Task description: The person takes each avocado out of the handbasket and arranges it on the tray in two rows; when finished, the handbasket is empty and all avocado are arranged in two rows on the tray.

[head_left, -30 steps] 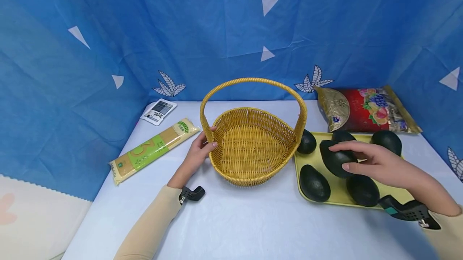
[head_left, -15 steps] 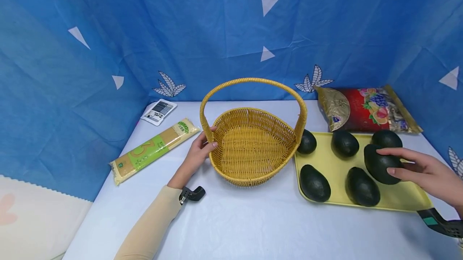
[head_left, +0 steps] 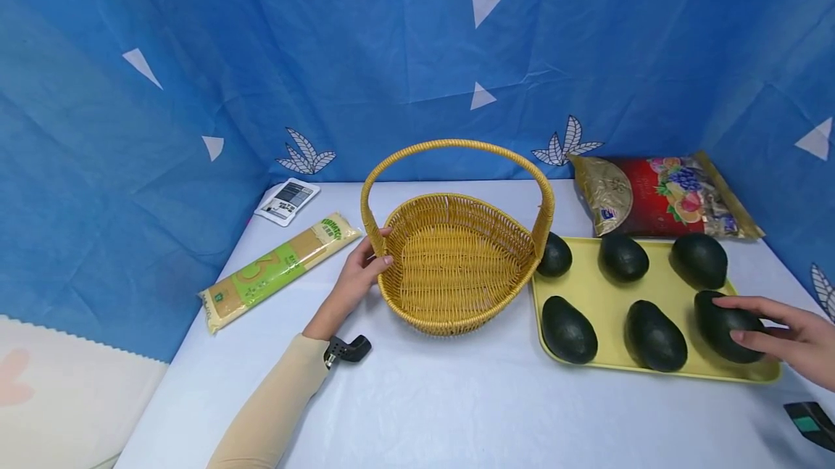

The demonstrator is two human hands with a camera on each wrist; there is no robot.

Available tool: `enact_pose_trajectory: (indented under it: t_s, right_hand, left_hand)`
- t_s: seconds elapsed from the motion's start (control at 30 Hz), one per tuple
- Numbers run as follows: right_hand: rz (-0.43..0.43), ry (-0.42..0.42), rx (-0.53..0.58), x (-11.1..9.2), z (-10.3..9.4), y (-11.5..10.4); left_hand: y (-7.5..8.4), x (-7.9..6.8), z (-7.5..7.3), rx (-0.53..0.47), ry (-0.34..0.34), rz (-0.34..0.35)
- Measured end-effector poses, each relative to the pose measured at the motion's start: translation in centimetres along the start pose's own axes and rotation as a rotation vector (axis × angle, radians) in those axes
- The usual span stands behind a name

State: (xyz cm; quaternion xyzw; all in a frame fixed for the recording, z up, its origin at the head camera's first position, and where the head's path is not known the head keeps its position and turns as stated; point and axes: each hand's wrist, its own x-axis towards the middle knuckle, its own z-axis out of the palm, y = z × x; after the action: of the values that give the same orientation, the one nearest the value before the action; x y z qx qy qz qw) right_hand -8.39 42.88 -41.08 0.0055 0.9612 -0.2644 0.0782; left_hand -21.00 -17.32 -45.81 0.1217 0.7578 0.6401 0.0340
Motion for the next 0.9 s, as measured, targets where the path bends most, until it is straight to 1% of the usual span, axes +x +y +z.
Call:
enact_pose_trajectory:
  t_s: [0.1,0.3,0.5,0.63,0.83,0.9]
  right_hand:
    - [0.017,-0.017,0.005,0.04,0.09,0.18]
    - [0.037,-0.048,-0.018,0.07,0.08,-0.1]
    - [0.088,-0.09,-0.053,0.36,0.19,0.17]
    - [0.099,-0.081,-0.075,0.38,0.43,0.41]
    - [0.08,-0.051,-0.097,0.1,0.58,0.59]
    - [0.107,-0.052,-0.092,0.03,0.63,0.66]
  left_hand:
    - [-0.07,0.07,0.03,0.002,-0.002,-0.001]
    - [-0.09,0.04,0.0,0.003,0.001,-0.002]
    - [-0.02,-0.01,-0.16,-0.004,0.005,0.007]
    - [-0.05,-0.05,-0.22,-0.007,0.005,0.008]
    - [-0.1,-0.07,-0.13,-0.004,0.006,-0.005]
    - [-0.12,-0.08,-0.12,-0.002,0.006,-0.006]
